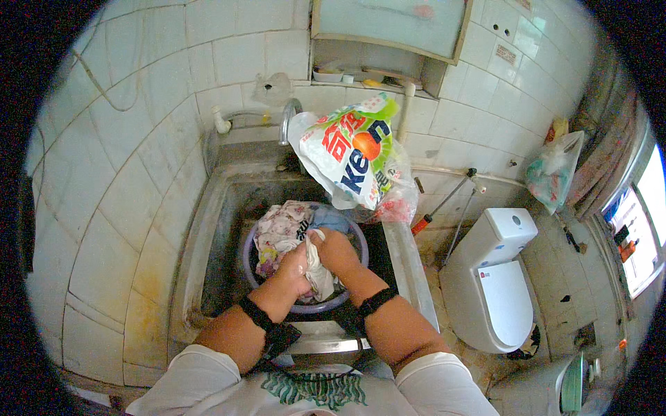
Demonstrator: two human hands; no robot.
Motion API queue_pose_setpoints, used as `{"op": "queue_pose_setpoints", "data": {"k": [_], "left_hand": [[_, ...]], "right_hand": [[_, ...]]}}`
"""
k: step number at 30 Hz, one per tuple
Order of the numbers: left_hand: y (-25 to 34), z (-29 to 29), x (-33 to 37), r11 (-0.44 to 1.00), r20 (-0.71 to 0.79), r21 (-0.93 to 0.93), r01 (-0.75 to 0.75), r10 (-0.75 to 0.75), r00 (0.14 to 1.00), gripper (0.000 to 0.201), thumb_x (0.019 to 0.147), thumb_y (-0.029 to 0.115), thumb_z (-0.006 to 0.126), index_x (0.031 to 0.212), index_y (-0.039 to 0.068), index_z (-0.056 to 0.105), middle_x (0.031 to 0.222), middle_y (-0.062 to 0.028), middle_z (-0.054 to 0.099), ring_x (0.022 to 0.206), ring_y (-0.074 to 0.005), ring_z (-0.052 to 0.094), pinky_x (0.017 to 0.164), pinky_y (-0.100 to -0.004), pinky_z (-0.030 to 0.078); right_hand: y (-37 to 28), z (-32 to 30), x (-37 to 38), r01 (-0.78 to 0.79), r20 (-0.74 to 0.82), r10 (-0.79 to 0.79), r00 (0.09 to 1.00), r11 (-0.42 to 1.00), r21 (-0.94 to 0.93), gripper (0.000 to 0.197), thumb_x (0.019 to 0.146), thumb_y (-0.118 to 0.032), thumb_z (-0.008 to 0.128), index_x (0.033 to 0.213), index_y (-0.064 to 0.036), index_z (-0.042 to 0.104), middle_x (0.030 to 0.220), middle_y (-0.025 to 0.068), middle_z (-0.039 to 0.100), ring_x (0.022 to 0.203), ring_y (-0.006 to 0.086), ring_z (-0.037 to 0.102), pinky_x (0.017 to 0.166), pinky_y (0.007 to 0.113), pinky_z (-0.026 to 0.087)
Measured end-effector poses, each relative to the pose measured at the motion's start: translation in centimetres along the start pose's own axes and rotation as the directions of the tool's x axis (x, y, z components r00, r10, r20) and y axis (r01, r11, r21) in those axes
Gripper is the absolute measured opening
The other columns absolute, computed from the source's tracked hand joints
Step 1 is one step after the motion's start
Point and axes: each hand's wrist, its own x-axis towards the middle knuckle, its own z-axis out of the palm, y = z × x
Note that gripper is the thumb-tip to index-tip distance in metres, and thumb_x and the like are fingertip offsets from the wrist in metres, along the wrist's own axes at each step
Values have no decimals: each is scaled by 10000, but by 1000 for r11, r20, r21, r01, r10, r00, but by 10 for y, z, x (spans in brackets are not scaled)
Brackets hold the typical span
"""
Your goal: The person washes clothes by hand in a basin, scrubbing the fabric with their hands and using soap from a detergent bag. The person handles several garments one at a time while scrubbing them in the water.
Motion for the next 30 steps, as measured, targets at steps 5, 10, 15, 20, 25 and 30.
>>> {"op": "queue_pose_setpoints", "data": {"k": [5,10,15,20,25,30], "left_hand": [[3,-23,13,1000,38,-15,-21,21,999,350,900,390,474,1015,83,598,1027,-95,627,949,-273,590,858,-425,460],[7,-17,-1,998,141,-67,-11,20,990,319,890,351,499,1002,69,598,1004,-95,633,910,-248,604,830,-400,474],[5,12,-8,1000,89,25,-2,0,996,301,911,320,479,1015,56,577,991,-109,623,897,-234,606,805,-381,489],[11,-18,-5,999,19,-32,-39,40,999,315,893,334,485,1031,68,580,996,-91,632,897,-253,607,809,-416,488],[14,16,-19,996,53,84,-23,19,998,321,908,360,452,999,88,596,965,-86,629,864,-242,606,793,-400,488],[12,9,-14,992,-24,126,-6,9,1000,332,911,355,444,1012,76,591,967,-91,627,875,-242,605,795,-395,486]], "right_hand": [[-17,2,-8,169,79,-166,983,985,-24,368,879,-379,482,879,-31,599,842,257,602,793,444,570,694,488,447],[-25,-1,-14,204,105,-204,973,979,4,362,878,-375,482,892,-34,603,845,252,605,796,443,571,704,480,453],[7,0,0,-2,-79,0,997,1000,-30,339,877,-359,483,880,-39,595,820,253,602,787,443,567,695,480,451],[-30,1,-19,269,74,-268,961,963,-10,323,873,-352,488,899,-43,579,801,258,597,778,446,563,695,491,446],[-14,0,-4,88,-1,-88,996,996,14,359,900,-353,442,921,-21,577,802,264,593,772,453,561,692,506,441],[-2,2,-3,1,10,0,1000,998,-69,383,903,-362,430,927,-10,579,812,283,587,779,456,563,707,503,444]]}}
